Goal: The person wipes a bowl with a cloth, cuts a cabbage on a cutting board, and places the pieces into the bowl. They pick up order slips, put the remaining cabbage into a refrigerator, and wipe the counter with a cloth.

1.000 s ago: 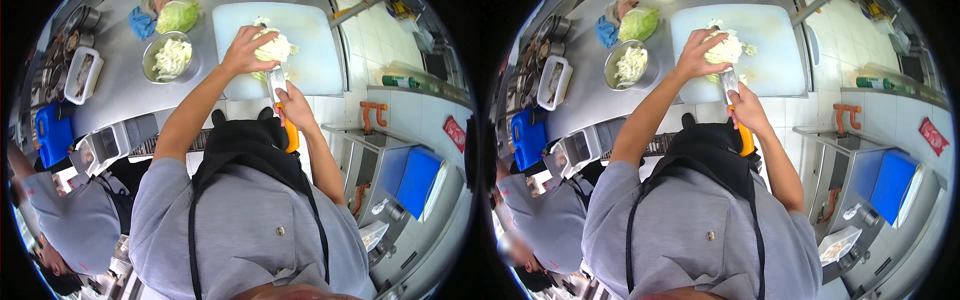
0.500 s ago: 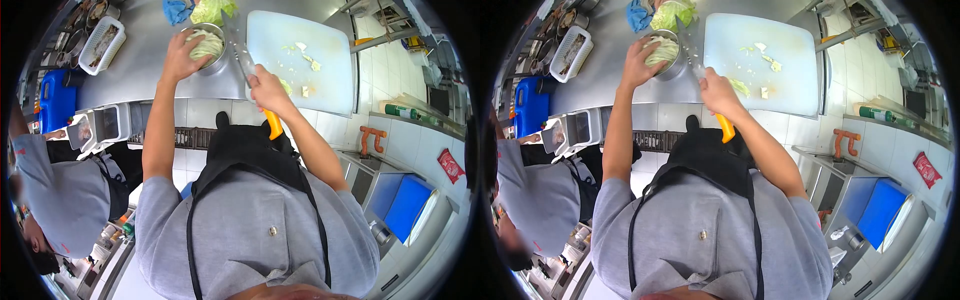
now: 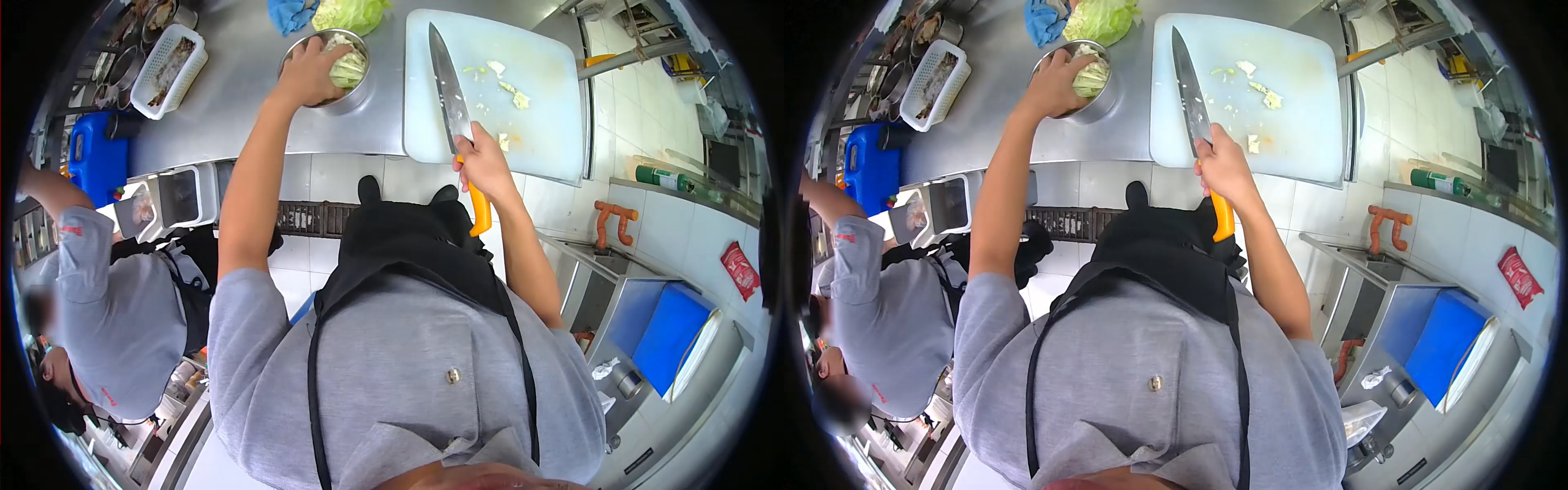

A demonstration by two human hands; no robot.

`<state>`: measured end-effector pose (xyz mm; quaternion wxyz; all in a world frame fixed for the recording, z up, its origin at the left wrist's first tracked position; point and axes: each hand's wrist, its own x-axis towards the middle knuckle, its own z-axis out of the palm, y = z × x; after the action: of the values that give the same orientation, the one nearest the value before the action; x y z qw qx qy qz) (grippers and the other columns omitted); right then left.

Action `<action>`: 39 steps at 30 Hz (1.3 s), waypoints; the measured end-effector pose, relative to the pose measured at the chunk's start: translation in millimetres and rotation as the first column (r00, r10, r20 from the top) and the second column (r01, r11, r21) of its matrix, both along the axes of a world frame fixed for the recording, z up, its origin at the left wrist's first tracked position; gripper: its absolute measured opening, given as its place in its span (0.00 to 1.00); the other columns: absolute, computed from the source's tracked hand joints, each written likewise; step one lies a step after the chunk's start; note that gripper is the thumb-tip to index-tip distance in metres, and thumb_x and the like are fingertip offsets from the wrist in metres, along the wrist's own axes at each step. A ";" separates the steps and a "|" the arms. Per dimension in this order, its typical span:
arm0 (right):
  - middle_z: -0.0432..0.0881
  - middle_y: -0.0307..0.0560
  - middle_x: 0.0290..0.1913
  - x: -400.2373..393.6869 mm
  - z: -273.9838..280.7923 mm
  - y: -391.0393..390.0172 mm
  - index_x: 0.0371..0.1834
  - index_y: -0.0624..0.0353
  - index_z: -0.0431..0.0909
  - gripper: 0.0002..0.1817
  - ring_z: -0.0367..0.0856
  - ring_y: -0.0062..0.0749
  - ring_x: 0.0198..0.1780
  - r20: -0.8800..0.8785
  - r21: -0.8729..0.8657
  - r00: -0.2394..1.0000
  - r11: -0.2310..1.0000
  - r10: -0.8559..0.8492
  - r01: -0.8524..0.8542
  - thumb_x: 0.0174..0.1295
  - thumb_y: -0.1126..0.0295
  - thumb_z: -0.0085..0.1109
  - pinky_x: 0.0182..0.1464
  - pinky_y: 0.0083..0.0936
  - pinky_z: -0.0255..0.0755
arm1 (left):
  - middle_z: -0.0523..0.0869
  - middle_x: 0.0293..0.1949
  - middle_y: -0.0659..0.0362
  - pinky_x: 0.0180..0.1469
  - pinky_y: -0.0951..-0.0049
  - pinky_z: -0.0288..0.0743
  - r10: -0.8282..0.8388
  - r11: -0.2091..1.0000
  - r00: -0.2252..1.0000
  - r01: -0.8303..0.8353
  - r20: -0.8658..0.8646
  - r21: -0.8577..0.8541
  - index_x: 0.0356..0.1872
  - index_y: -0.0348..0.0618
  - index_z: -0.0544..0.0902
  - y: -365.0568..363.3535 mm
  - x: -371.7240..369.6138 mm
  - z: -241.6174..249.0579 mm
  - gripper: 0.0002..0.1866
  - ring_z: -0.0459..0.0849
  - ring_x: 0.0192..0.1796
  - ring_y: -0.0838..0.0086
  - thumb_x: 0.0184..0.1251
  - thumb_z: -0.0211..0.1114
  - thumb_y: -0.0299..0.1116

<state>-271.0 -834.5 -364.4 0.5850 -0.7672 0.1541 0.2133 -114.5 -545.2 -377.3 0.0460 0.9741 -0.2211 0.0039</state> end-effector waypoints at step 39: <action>0.82 0.62 0.31 -156.0 -55.7 -96.5 0.48 0.63 0.74 0.13 0.85 0.42 0.28 0.217 -0.052 0.839 0.852 -0.499 0.521 0.63 0.71 0.48 0.26 0.39 0.79 | 0.60 0.72 0.38 0.74 0.56 0.53 -0.781 0.563 0.621 0.649 -0.071 -0.511 0.66 0.31 0.69 -252.3 -4.8 -94.2 0.26 0.59 0.74 0.49 0.77 0.50 0.42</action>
<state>-426.9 -931.0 -420.0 0.5900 -0.7463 0.3061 -0.0351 -119.2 -797.5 -471.4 0.2927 0.7488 -0.5847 -0.1084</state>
